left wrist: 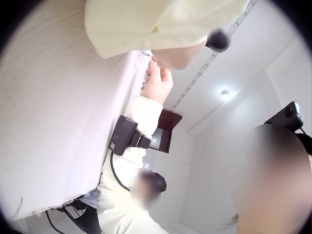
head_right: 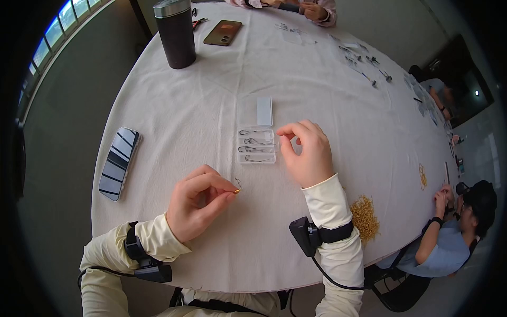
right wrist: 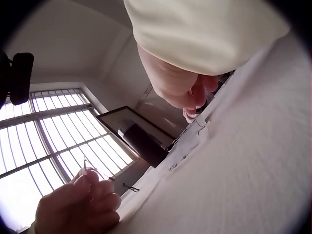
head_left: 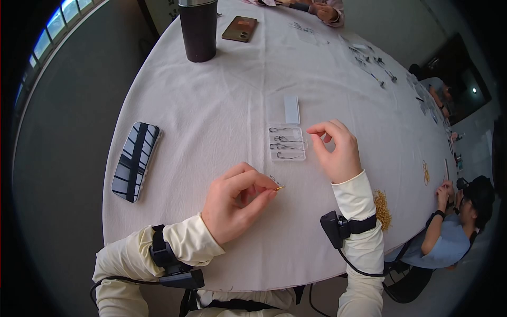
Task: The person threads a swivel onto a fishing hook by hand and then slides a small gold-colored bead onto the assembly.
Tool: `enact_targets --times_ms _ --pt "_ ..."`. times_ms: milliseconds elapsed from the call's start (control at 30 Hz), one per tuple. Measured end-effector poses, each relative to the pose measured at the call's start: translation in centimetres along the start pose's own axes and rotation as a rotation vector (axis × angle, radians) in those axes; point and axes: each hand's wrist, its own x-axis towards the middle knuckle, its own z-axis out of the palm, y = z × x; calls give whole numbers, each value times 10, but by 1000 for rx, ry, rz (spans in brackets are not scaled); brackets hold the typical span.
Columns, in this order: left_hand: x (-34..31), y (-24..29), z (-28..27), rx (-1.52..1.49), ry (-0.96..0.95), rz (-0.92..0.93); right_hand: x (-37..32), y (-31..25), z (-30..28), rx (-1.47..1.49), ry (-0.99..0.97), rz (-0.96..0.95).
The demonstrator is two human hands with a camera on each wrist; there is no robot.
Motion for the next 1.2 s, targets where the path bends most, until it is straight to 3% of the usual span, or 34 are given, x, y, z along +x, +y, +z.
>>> enact_targets --times_ms 100,167,200,367,567,1100,1200 --pt "2 -2 2 12 17 29 16 1 8 -35 28 -56" --pt "2 -2 1 23 38 49 24 -3 13 -229 36 -258" --pt "2 -1 1 10 39 48 28 -5 14 -226 34 -261" --pt "-3 1 -1 -14 9 5 46 -8 15 -338 -176 -469" --pt "2 4 -1 -17 4 16 59 -10 14 -416 -217 -609" --pt "0 0 0 1 3 33 50 -4 13 -174 -90 -453" --pt "2 5 -2 4 5 18 41 -19 -8 -91 -128 -313"
